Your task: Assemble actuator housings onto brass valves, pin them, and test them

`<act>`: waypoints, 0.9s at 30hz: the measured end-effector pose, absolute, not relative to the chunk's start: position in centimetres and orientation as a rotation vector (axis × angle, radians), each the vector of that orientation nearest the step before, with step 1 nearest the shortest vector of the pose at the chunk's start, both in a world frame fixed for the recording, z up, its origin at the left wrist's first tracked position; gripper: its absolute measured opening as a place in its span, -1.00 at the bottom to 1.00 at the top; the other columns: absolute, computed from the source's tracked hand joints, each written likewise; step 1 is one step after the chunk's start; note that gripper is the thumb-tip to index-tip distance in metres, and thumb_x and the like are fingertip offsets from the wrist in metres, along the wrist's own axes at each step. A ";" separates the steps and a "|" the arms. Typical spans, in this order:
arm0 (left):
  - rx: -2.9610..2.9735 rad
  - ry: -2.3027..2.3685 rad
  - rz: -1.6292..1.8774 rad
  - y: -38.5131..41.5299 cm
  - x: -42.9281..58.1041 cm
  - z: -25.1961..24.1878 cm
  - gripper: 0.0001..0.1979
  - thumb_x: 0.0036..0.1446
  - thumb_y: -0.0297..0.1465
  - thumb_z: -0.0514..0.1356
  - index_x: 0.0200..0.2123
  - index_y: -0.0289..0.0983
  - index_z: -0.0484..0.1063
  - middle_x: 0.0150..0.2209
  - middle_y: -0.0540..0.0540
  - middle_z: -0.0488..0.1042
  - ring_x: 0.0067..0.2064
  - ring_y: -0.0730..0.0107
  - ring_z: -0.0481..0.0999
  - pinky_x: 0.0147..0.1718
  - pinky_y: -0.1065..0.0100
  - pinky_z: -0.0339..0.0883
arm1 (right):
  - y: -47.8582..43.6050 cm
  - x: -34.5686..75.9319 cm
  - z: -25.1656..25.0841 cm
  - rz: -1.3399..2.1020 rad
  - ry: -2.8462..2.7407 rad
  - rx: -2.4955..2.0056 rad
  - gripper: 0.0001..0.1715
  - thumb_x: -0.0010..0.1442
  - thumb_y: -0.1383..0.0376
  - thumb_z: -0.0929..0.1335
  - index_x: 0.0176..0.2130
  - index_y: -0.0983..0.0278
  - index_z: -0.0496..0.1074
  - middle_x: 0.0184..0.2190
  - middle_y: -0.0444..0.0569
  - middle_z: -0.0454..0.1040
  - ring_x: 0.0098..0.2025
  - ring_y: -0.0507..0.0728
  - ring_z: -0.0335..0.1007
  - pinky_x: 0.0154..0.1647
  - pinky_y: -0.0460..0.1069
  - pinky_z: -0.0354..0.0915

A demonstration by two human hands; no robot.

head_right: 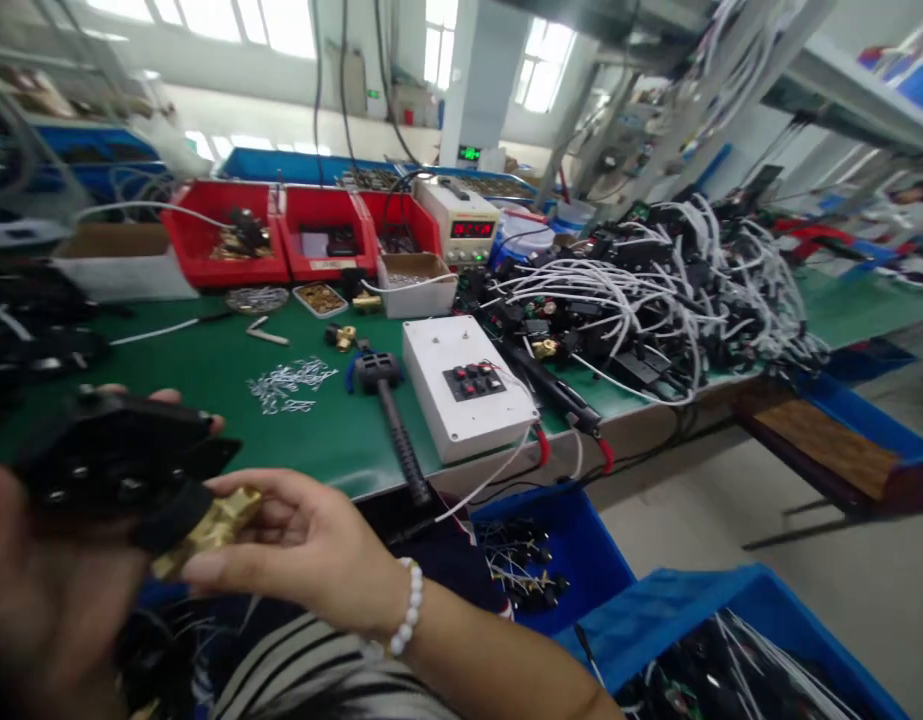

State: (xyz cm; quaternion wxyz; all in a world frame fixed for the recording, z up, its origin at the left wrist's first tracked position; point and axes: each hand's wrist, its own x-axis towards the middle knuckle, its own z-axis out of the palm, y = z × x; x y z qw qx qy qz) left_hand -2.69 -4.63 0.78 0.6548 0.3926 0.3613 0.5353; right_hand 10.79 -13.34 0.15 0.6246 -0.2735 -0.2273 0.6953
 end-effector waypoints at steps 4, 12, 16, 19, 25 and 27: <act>0.786 0.803 1.278 -6.1 -0.3 3.0 -0.46 0.13 0.05 0.18 0.00 -0.21 0.50 0.00 -0.09 0.56 -0.03 0.26 0.56 -0.13 0.36 0.49 | -13.6 10.9 0.7 1.527 -0.610 -0.721 -0.47 0.00 0.33 0.55 -0.02 0.19 0.47 -0.20 -0.11 0.55 -0.22 -0.01 0.47 -0.24 -0.13 0.39; 0.813 0.613 1.252 -5.3 -1.6 2.1 -0.56 0.24 -0.06 0.13 0.09 -0.13 0.45 0.08 -0.11 0.51 0.07 0.19 0.51 -0.02 0.27 0.41 | -13.0 11.4 1.3 1.486 -0.710 -0.950 -0.55 0.06 0.12 0.52 -0.04 0.12 0.51 -0.31 -0.11 0.52 -0.40 -0.04 0.42 -0.31 -0.12 0.35; 0.836 0.590 1.253 -5.5 -1.7 2.3 -0.60 0.26 -0.09 0.12 0.09 -0.09 0.45 0.10 -0.06 0.49 0.12 0.22 0.47 0.08 0.27 0.33 | -12.9 11.1 1.4 1.486 -0.697 -1.005 -0.52 0.02 0.08 0.53 -0.06 0.12 0.51 -0.27 -0.06 0.53 -0.43 -0.02 0.40 -0.33 -0.08 0.36; 0.886 0.628 1.253 -5.5 -1.9 2.4 -0.60 0.26 -0.08 0.12 0.09 -0.06 0.45 0.11 -0.04 0.49 0.16 0.20 0.43 0.17 0.21 0.24 | -12.8 10.9 1.4 1.474 -0.675 -1.043 -0.50 -0.01 0.06 0.53 -0.07 0.14 0.52 -0.28 -0.04 0.54 -0.45 0.00 0.38 -0.35 -0.06 0.35; 0.977 0.668 1.251 -5.7 -2.1 2.4 -0.58 0.24 -0.08 0.14 0.11 -0.06 0.43 0.14 -0.01 0.45 0.24 0.16 0.33 0.29 0.16 0.04 | -12.9 10.8 1.6 1.443 -0.682 -1.105 -0.45 -0.02 0.03 0.53 -0.06 0.17 0.51 -0.32 0.00 0.53 -0.47 0.05 0.35 -0.40 -0.01 0.33; 0.992 0.663 1.243 -5.9 -2.0 2.4 -0.59 0.24 -0.09 0.14 0.11 -0.05 0.43 0.15 0.01 0.44 0.23 0.18 0.34 0.28 0.20 0.05 | -13.0 10.8 1.7 1.431 -0.650 -1.122 -0.44 -0.05 0.01 0.54 -0.08 0.18 0.52 -0.33 -0.01 0.53 -0.48 0.05 0.33 -0.40 -0.01 0.32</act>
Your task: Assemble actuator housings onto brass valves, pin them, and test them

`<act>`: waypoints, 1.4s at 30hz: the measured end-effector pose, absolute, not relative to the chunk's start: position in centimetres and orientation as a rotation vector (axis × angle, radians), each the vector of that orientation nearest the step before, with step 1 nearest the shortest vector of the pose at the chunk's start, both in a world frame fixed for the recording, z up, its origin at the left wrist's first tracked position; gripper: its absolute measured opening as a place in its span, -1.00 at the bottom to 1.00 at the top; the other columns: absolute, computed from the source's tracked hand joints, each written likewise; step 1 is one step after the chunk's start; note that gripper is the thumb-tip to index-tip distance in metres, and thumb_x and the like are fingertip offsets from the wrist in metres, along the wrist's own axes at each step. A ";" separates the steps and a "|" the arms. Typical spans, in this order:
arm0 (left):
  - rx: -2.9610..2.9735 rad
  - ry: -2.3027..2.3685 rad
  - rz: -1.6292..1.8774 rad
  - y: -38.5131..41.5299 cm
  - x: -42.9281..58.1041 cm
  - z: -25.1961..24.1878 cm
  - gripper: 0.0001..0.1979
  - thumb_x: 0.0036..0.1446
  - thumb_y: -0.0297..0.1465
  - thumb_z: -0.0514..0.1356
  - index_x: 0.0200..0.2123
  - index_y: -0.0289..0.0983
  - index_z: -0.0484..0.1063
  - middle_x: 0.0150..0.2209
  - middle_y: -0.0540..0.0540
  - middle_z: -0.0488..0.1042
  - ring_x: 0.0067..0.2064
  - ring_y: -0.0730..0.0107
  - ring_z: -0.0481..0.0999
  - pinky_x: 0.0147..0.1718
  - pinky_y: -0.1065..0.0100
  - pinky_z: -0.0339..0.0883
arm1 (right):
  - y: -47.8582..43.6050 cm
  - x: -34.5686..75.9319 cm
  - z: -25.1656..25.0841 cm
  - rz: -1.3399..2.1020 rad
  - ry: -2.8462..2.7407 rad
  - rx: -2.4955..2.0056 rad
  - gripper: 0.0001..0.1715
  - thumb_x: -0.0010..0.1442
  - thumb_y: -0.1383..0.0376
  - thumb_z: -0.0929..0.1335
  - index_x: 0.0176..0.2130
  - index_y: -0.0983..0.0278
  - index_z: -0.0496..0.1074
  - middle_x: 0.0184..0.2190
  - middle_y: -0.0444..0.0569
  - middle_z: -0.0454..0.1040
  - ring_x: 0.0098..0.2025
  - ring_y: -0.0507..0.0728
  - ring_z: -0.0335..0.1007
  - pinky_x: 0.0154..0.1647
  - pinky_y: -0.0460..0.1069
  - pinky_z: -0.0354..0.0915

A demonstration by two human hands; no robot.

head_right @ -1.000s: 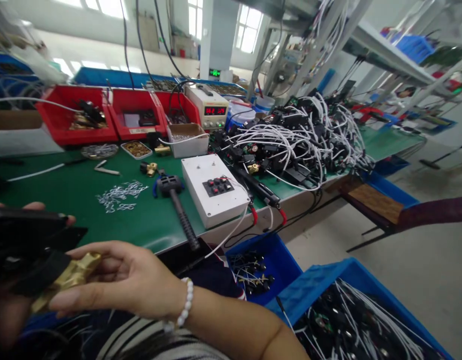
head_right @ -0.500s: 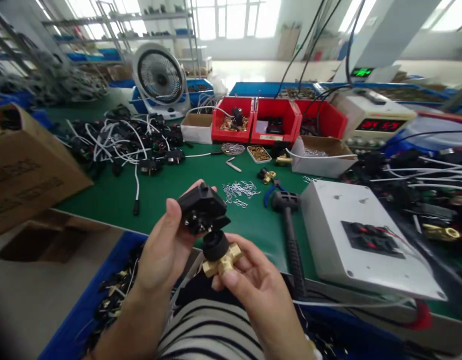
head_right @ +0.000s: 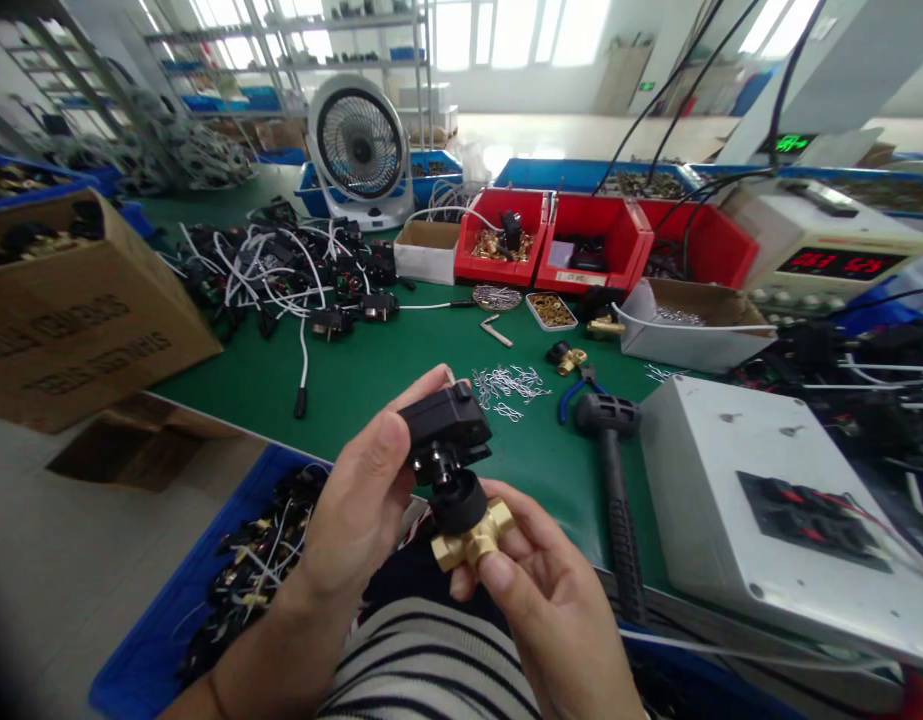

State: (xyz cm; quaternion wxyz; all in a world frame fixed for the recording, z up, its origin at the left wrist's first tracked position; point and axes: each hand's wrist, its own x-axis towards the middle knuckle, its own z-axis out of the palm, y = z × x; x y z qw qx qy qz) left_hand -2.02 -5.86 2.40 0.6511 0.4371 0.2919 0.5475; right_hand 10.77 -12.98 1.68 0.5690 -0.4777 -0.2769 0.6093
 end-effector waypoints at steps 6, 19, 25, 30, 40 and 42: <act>1.012 0.647 1.247 -6.0 -1.8 2.5 -0.62 0.25 -0.11 0.14 0.10 -0.03 0.45 0.17 0.01 0.43 0.24 0.22 0.33 0.26 0.27 0.08 | -13.1 11.0 1.6 1.461 -0.667 -1.088 -0.43 -0.02 0.01 0.53 -0.06 0.19 0.52 -0.40 -0.03 0.50 -0.50 0.06 0.33 -0.40 0.01 0.32; 0.917 0.831 1.214 -6.6 -2.3 2.1 -0.54 0.21 -0.06 0.16 0.12 -0.07 0.42 0.15 -0.04 0.45 0.11 0.25 0.48 -0.16 0.51 0.46 | -13.2 10.3 0.8 1.546 -0.655 -0.831 -0.44 0.05 0.07 0.50 -0.03 0.29 0.44 -0.34 -0.02 0.51 -0.47 -0.02 0.38 -0.44 -0.13 0.32; 0.853 0.867 1.236 -6.6 -2.0 2.0 -0.42 0.15 0.05 0.15 0.14 -0.12 0.41 0.12 -0.08 0.48 0.03 0.24 0.54 -0.21 0.48 0.50 | -13.2 10.2 1.0 1.582 -0.641 -0.799 -0.41 0.07 0.02 0.47 -0.03 0.33 0.43 -0.36 0.01 0.53 -0.52 -0.04 0.36 -0.47 -0.15 0.30; 0.883 0.781 1.264 -6.4 -1.4 1.7 -0.44 0.19 0.05 0.10 0.14 -0.10 0.40 0.12 -0.10 0.47 0.06 0.22 0.52 -0.03 0.34 0.44 | -13.3 10.8 1.1 1.558 -0.690 -0.818 -0.54 0.17 0.05 0.42 -0.03 0.28 0.48 -0.28 0.03 0.53 -0.46 -0.05 0.35 -0.43 -0.17 0.29; 0.997 0.703 1.285 -6.1 -1.4 2.0 -0.57 0.27 -0.07 0.08 0.12 -0.05 0.42 0.16 -0.02 0.44 0.22 0.18 0.35 0.31 0.15 0.00 | -12.9 10.5 1.8 1.535 -0.615 -0.996 -0.46 0.02 -0.04 0.50 -0.09 0.21 0.55 -0.34 -0.01 0.52 -0.52 -0.04 0.26 -0.43 -0.11 0.27; 1.037 0.690 1.304 -6.3 -1.5 2.2 -0.59 0.28 -0.09 0.09 0.12 -0.06 0.43 0.16 -0.01 0.43 0.23 0.18 0.33 0.31 0.17 0.02 | -12.9 10.2 2.3 1.533 -0.593 -1.018 -0.46 0.02 -0.07 0.48 -0.12 0.22 0.55 -0.36 -0.01 0.51 -0.54 -0.04 0.22 -0.46 -0.11 0.25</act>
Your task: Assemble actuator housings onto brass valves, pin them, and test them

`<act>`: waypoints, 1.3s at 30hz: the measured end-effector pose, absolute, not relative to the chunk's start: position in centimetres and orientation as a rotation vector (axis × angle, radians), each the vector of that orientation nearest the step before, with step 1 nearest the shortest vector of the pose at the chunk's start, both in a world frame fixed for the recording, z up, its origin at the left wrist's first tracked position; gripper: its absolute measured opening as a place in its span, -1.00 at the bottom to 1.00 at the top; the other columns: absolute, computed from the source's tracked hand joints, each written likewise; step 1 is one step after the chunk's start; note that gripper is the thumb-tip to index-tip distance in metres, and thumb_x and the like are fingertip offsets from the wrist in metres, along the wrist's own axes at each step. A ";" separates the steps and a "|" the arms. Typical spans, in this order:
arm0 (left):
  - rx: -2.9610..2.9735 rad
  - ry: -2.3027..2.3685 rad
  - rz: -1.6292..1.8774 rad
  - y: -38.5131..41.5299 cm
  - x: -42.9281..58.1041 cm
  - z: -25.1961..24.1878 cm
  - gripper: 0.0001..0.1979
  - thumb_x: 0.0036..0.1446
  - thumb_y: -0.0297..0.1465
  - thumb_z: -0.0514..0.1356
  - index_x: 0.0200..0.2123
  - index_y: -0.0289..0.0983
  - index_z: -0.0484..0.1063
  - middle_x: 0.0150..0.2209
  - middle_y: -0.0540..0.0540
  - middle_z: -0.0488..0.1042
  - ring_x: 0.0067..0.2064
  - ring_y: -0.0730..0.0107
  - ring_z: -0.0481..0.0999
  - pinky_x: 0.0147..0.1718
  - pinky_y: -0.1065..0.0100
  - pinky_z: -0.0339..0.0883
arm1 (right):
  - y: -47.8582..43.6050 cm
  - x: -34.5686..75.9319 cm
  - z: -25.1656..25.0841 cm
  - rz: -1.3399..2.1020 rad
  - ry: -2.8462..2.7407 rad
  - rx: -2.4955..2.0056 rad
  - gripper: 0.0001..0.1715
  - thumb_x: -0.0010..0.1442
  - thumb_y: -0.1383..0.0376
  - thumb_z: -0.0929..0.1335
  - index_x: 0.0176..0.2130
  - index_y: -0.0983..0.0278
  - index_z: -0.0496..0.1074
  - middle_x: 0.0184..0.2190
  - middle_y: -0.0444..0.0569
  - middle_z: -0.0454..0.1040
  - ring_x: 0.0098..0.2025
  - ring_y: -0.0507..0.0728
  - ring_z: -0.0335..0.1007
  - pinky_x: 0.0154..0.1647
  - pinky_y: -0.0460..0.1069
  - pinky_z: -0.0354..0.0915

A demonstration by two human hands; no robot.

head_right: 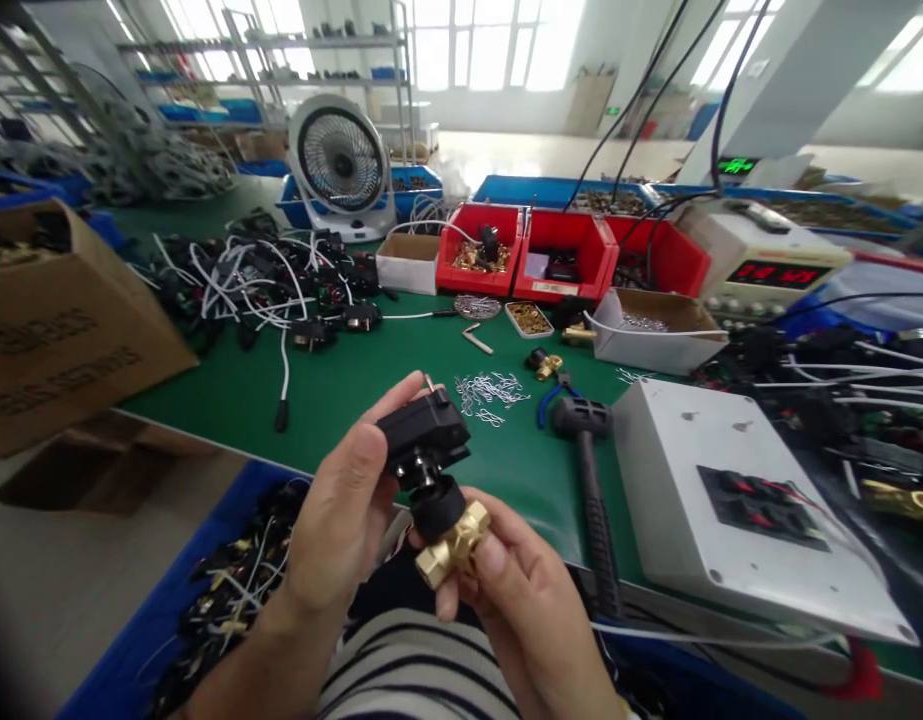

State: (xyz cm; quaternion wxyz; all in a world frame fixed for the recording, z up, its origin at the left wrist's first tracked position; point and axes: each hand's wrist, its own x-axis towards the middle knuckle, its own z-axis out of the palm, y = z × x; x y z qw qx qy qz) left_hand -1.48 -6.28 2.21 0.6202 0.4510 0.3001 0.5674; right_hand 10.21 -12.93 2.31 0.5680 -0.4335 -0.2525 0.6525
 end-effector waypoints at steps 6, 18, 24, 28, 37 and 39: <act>1.509 0.699 1.436 -6.0 -2.2 2.1 -0.61 0.36 -0.22 0.01 0.18 -0.13 0.35 0.21 -0.04 0.36 0.24 0.27 0.30 0.27 0.27 0.09 | -13.1 10.3 2.2 1.366 -0.726 -1.089 -0.57 0.08 0.07 0.49 -0.06 0.10 0.52 -0.37 -0.11 0.51 -0.46 -0.02 0.37 -0.36 -0.12 0.35; 2.007 0.713 1.241 -5.6 -2.3 1.4 -0.23 0.21 -0.01 0.12 0.36 -0.20 -0.05 0.39 -0.17 0.02 0.39 0.21 0.04 0.35 0.17 0.00 | -12.1 11.0 1.6 1.377 -0.630 -1.081 -0.59 0.15 0.08 0.45 -0.03 0.16 0.51 -0.35 -0.07 0.53 -0.39 -0.02 0.39 -0.26 -0.15 0.38; 2.263 0.951 1.150 -6.1 -2.4 1.8 -0.16 0.08 -0.14 0.31 0.31 -0.28 0.02 0.24 -0.26 0.17 0.27 0.18 0.22 0.23 0.17 0.24 | -12.0 11.8 1.1 1.225 -0.713 -1.166 -0.55 0.14 -0.02 0.43 -0.04 0.12 0.53 -0.25 -0.04 0.56 -0.34 0.01 0.44 -0.35 -0.17 0.39; 2.135 0.958 1.318 -6.8 -1.8 1.9 -0.17 -0.04 -0.21 0.37 0.25 -0.34 0.14 0.04 -0.18 0.33 0.05 0.31 0.40 0.06 0.33 0.39 | -11.1 12.9 0.9 0.828 -0.928 -1.293 -0.41 0.19 -0.21 0.27 -0.02 0.08 0.50 -0.10 -0.02 0.50 -0.09 0.14 0.44 -0.12 -0.03 0.38; 2.028 0.910 1.455 -8.4 -0.1 1.7 -0.15 -0.18 -0.20 0.38 0.19 -0.32 0.20 -0.06 -0.12 0.39 -0.09 0.34 0.46 -0.10 0.35 0.47 | -8.5 11.1 3.7 0.654 -0.816 -1.206 -0.49 0.28 -0.11 0.16 -0.28 0.18 0.44 -0.36 -0.04 0.42 -0.29 0.16 0.43 -0.25 0.09 0.38; 2.005 0.906 1.408 -7.9 -0.3 1.0 -0.17 -0.19 -0.19 0.39 0.16 -0.29 0.21 -0.08 -0.10 0.40 -0.12 0.33 0.45 -0.11 0.31 0.46 | -7.8 10.8 3.1 0.590 -0.889 -1.320 -0.45 0.31 -0.08 0.04 -0.31 0.19 0.36 -0.39 -0.02 0.40 -0.31 0.18 0.43 -0.29 0.11 0.39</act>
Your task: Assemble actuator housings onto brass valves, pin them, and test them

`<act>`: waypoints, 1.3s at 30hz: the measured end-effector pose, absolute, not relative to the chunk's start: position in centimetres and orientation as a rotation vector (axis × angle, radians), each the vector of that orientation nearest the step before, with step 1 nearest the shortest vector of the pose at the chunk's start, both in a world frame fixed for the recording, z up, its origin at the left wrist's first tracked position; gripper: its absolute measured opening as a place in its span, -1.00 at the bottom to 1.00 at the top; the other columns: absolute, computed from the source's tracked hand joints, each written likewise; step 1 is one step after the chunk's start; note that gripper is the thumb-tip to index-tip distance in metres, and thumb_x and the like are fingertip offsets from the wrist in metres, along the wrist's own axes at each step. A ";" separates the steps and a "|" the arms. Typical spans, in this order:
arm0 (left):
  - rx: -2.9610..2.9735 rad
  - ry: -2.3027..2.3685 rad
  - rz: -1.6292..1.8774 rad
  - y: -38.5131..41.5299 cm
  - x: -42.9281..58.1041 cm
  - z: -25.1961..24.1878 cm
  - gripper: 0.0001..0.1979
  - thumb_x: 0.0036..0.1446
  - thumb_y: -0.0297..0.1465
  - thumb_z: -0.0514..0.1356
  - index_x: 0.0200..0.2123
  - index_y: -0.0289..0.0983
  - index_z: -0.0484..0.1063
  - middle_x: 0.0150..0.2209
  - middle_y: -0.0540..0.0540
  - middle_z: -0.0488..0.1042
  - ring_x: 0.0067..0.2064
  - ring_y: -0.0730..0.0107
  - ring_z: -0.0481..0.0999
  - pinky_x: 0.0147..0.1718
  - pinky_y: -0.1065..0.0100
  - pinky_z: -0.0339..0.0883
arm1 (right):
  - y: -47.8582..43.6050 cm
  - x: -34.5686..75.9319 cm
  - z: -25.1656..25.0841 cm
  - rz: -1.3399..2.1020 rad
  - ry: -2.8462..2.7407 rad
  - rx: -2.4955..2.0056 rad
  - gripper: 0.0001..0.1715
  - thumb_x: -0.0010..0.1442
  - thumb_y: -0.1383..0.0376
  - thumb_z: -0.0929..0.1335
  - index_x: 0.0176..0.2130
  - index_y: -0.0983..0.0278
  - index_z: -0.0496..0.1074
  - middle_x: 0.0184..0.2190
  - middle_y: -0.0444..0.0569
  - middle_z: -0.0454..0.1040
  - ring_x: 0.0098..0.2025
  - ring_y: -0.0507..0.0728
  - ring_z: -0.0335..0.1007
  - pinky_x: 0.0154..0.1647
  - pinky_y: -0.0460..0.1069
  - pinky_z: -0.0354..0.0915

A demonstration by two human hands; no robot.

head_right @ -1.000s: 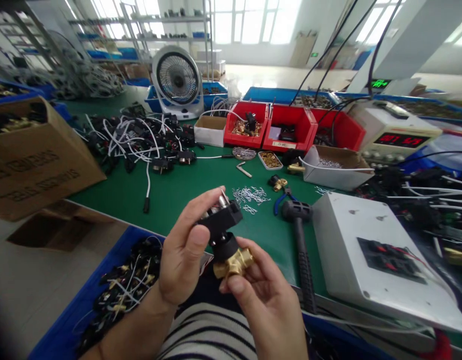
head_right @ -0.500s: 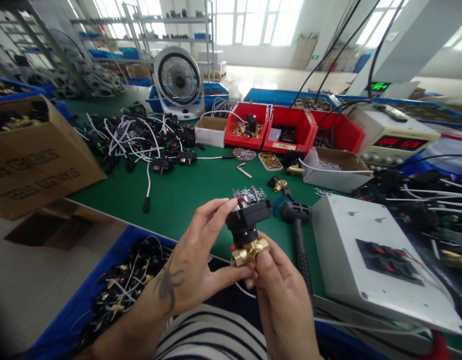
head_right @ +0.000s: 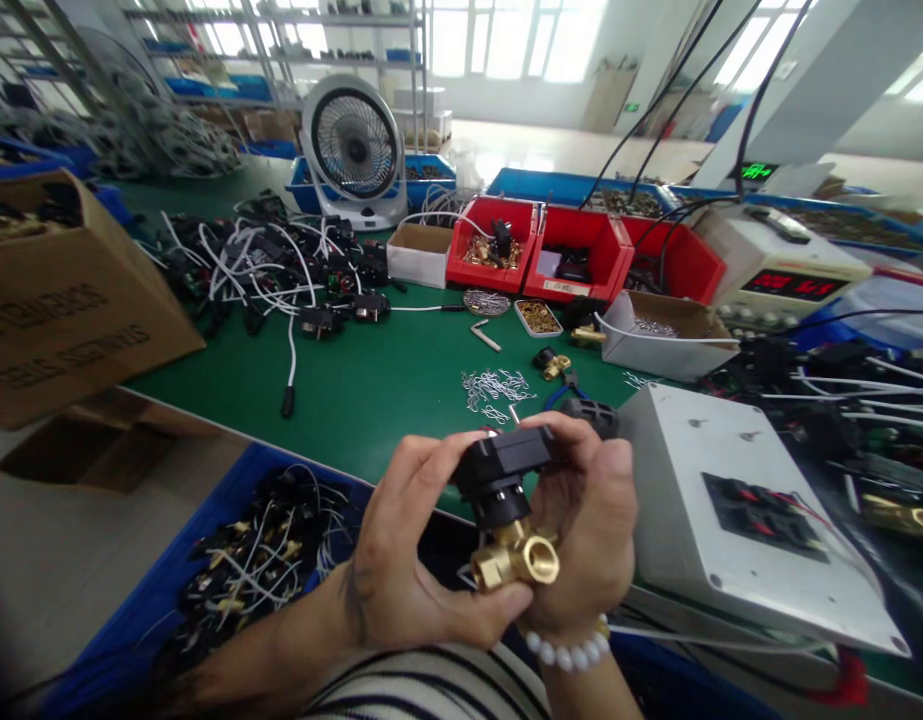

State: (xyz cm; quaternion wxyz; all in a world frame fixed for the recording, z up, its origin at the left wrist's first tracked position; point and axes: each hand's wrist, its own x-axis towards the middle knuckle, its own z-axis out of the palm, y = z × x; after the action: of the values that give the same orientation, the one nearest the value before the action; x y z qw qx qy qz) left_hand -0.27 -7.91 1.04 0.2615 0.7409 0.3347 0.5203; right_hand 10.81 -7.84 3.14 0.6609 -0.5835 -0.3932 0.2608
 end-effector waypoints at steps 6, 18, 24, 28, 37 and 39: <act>1.642 1.033 1.226 -4.9 -1.9 -3.3 -0.43 0.01 -0.21 0.30 0.09 -0.22 0.28 -0.12 -0.07 0.33 -0.08 0.30 0.43 -0.15 0.29 0.42 | -4.1 14.7 1.9 0.376 -1.201 -1.616 -0.54 0.06 0.03 0.38 -0.13 0.23 0.29 -0.26 0.00 0.40 -0.20 0.20 0.40 -0.14 0.13 0.36; 1.631 1.172 1.222 -3.7 -2.2 -5.4 -0.46 0.02 -0.21 0.28 0.06 -0.25 0.30 -0.18 -0.06 0.31 -0.16 0.32 0.43 -0.19 0.26 0.39 | 3.1 17.0 -0.7 0.596 -2.054 -2.116 -0.83 0.26 0.26 0.38 -0.32 0.33 0.43 -0.32 -0.10 0.47 -0.25 0.07 0.43 -0.15 0.07 0.38; 1.662 1.161 1.220 -3.5 -2.3 -5.4 -0.46 0.02 -0.21 0.28 0.06 -0.23 0.30 -0.17 -0.06 0.32 -0.14 0.31 0.44 -0.17 0.26 0.40 | 3.4 17.1 -0.7 0.718 -1.989 -2.066 -0.80 0.26 0.23 0.39 -0.33 0.33 0.43 -0.32 -0.10 0.47 -0.26 0.07 0.43 -0.17 0.06 0.38; 1.648 1.147 1.198 -3.5 -2.4 -5.3 -0.44 0.03 -0.21 0.29 0.09 -0.21 0.29 -0.15 -0.05 0.31 -0.12 0.31 0.43 -0.14 0.25 0.39 | 1.7 16.9 0.3 0.770 -1.728 -1.861 -0.80 0.18 0.23 0.41 -0.36 0.33 0.41 -0.39 -0.09 0.45 -0.30 0.08 0.41 -0.15 0.08 0.35; 1.689 1.100 1.227 -4.6 -2.8 -3.3 -0.36 0.01 -0.22 0.29 0.17 -0.18 0.24 -0.12 -0.07 0.30 -0.08 0.28 0.37 -0.07 0.18 0.34 | -4.7 15.8 4.0 1.077 -1.169 -1.293 -0.67 0.07 0.10 0.48 -0.18 0.19 0.49 -0.39 -0.14 0.51 -0.39 0.01 0.45 -0.30 -0.06 0.42; 1.721 1.080 1.240 -5.0 -2.9 -2.4 -0.33 -0.01 -0.21 0.30 0.17 -0.18 0.23 -0.11 -0.08 0.31 -0.08 0.28 0.38 -0.05 0.16 0.33 | -5.5 15.4 4.5 1.129 -1.088 -1.209 -0.78 0.07 0.18 0.50 -0.25 0.18 0.52 -0.38 -0.15 0.52 -0.40 -0.03 0.45 -0.33 -0.12 0.41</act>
State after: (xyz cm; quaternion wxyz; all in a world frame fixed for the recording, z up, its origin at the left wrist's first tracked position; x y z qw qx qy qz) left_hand -2.91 -5.00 -2.41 0.3716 0.6714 0.4211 0.4835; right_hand 15.43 -5.45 4.47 0.5488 -0.5103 -0.4596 0.4766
